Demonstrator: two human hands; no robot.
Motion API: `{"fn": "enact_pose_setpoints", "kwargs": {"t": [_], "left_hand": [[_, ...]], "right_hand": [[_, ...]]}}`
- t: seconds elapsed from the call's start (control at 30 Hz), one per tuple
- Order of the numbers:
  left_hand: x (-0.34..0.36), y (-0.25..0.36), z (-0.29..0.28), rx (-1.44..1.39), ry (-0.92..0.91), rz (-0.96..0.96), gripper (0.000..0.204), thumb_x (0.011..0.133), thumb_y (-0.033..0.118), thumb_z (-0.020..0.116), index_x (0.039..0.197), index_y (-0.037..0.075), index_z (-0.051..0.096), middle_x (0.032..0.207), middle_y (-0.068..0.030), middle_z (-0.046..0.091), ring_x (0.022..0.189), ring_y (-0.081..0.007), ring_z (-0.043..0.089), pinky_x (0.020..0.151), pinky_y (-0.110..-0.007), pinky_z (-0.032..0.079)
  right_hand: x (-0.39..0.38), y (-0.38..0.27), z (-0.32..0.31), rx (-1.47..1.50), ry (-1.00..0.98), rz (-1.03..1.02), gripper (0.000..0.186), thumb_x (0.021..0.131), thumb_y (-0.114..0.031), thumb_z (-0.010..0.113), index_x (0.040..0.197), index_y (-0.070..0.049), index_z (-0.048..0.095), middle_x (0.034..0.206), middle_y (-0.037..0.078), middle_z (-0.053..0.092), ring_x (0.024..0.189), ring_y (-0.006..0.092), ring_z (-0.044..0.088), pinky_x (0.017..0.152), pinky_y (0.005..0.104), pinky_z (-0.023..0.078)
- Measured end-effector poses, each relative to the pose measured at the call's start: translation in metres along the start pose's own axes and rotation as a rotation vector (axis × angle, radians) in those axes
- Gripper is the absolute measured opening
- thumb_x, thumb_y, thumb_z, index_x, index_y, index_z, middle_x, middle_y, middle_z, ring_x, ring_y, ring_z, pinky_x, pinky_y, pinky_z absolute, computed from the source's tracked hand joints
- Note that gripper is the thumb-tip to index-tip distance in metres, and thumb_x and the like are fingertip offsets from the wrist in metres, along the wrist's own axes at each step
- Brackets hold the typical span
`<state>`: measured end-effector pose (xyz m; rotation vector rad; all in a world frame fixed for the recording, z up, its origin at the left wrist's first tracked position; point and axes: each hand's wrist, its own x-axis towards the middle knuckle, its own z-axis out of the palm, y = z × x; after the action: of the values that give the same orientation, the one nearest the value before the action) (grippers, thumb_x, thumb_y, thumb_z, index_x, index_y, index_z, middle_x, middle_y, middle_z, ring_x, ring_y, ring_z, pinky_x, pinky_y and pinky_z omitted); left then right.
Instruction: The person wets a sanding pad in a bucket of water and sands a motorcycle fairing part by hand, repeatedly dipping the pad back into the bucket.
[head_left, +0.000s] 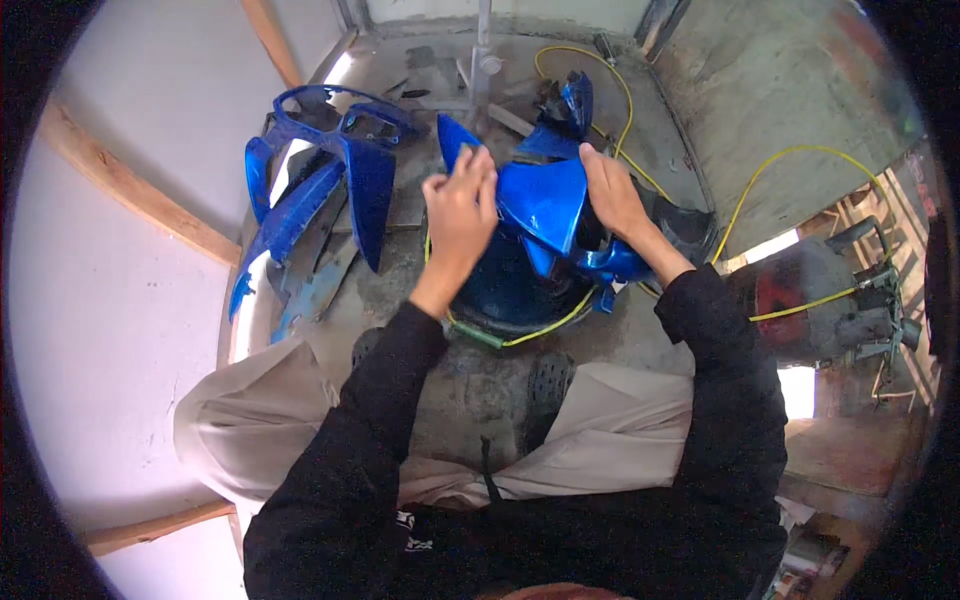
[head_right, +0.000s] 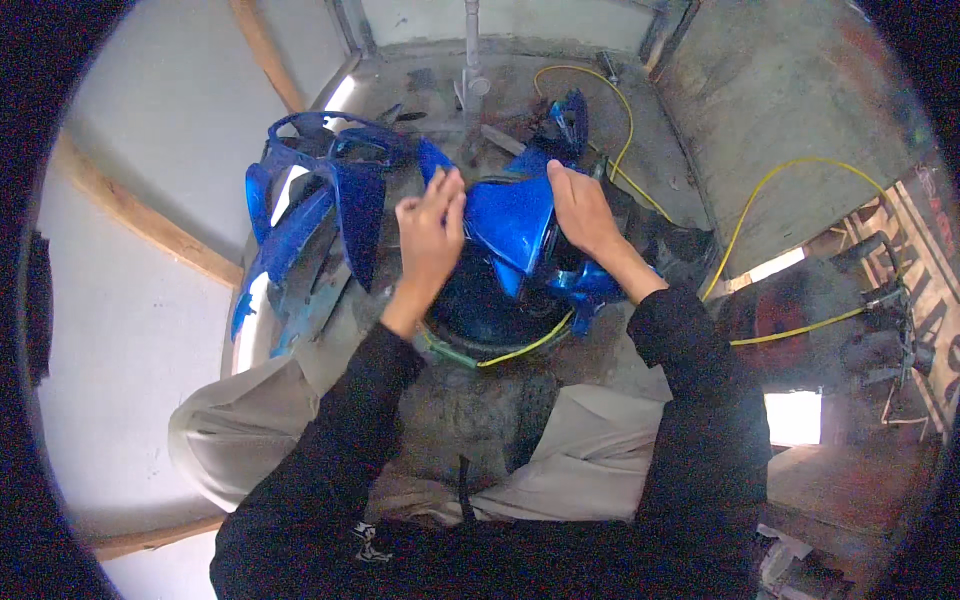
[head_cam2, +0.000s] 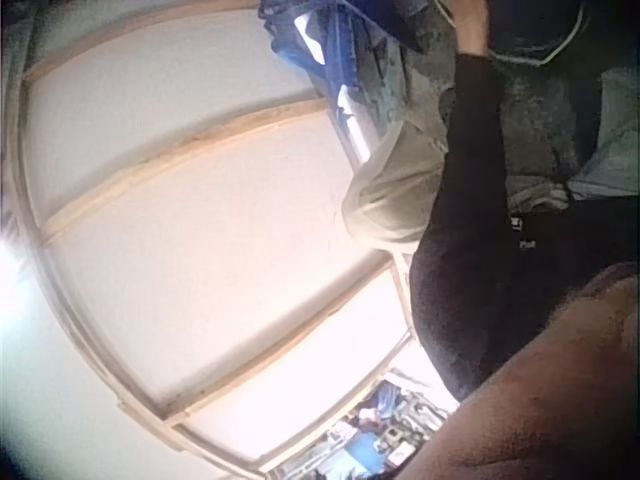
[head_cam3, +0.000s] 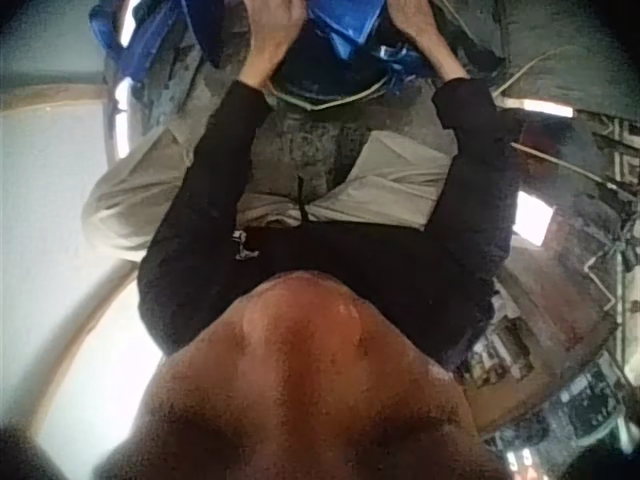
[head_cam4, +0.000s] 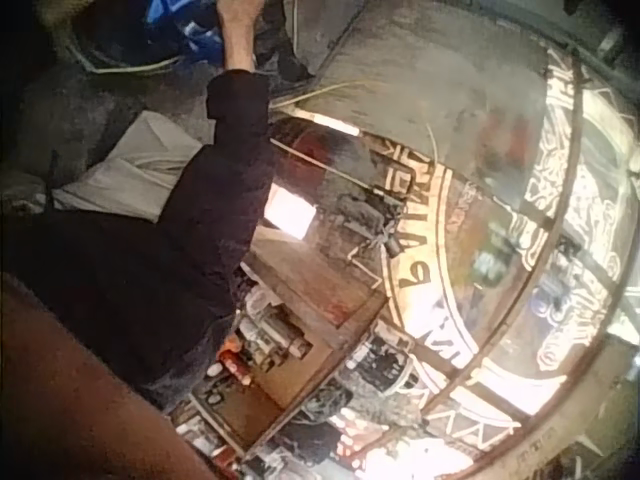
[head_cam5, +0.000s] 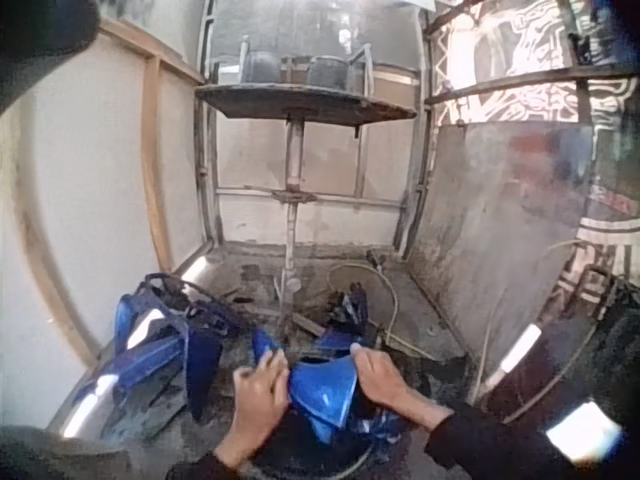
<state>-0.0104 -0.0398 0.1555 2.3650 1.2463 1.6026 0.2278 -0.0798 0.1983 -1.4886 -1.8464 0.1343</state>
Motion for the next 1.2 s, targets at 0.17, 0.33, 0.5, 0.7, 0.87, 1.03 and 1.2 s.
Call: {"fn": "enact_pose_setpoints", "kwargs": {"t": [0.17,0.33,0.5,0.7,0.87,1.03,1.2], "left_hand": [[0.042,-0.069,-0.003,0.11,-0.058,-0.24,0.036,0.1,0.026,0.055,0.121,0.002,0.069,0.121,-0.0227,0.068,0.098,-0.0394,0.069,0.085,-0.049,0.046],[-0.02,0.012,-0.01,-0.075,-0.079,0.047,0.03,0.097,0.017,0.058,0.12,0.0,0.068,0.118,-0.0207,0.069,0.106,-0.0371,0.066,0.088,-0.047,0.045],[0.029,-0.034,-0.001,0.015,-0.061,-0.097,0.031,0.098,0.021,0.056,0.12,0.002,0.069,0.113,-0.02,0.07,0.101,-0.0379,0.067,0.085,-0.049,0.046],[0.015,-0.016,0.007,0.113,-0.081,-0.124,0.033,0.098,0.023,0.057,0.118,0.001,0.07,0.115,-0.0228,0.07,0.102,-0.04,0.067,0.087,-0.05,0.047],[-0.007,0.017,-0.003,-0.004,-0.047,-0.061,0.032,0.097,0.022,0.06,0.117,0.0,0.072,0.124,-0.022,0.068,0.117,-0.0368,0.065,0.092,-0.046,0.048],[0.038,-0.063,-0.01,0.041,-0.071,-0.26,0.037,0.101,0.026,0.053,0.123,-0.001,0.066,0.113,-0.0243,0.07,0.1,-0.0433,0.068,0.088,-0.054,0.052],[-0.026,0.051,-0.021,-0.087,-0.087,0.103,0.03,0.096,0.018,0.06,0.119,0.001,0.068,0.123,-0.0202,0.069,0.117,-0.0365,0.064,0.094,-0.047,0.041]], "right_hand": [[0.013,-0.025,0.016,0.052,0.0,-0.01,0.043,0.109,-0.029,0.035,0.093,0.004,0.057,0.09,0.027,0.063,0.087,0.0492,0.057,0.075,0.0551,0.042],[0.002,-0.005,0.0,-0.008,-0.045,0.07,0.041,0.109,-0.028,0.034,0.097,0.003,0.058,0.093,0.027,0.064,0.087,0.049,0.058,0.076,0.0566,0.042],[0.01,-0.015,0.006,0.015,-0.049,0.059,0.039,0.109,-0.026,0.036,0.096,0.004,0.057,0.093,0.027,0.064,0.087,0.0472,0.06,0.075,0.0552,0.044],[0.005,-0.008,0.009,-0.027,-0.027,-0.042,0.031,0.107,-0.021,0.039,0.099,0.004,0.055,0.091,0.027,0.064,0.084,0.0473,0.061,0.071,0.0534,0.044],[0.001,-0.005,-0.002,0.001,0.038,-0.067,0.036,0.109,-0.024,0.036,0.097,0.004,0.056,0.09,0.028,0.063,0.086,0.0479,0.06,0.07,0.0534,0.044],[0.014,-0.032,0.019,0.189,0.013,0.021,0.051,0.109,-0.036,0.036,0.085,0.007,0.051,0.077,0.028,0.055,0.075,0.0438,0.053,0.072,0.0481,0.039],[0.007,-0.018,-0.001,0.049,-0.044,0.122,0.036,0.108,-0.024,0.038,0.094,0.004,0.056,0.085,0.026,0.062,0.084,0.0479,0.06,0.07,0.0546,0.042]]}}
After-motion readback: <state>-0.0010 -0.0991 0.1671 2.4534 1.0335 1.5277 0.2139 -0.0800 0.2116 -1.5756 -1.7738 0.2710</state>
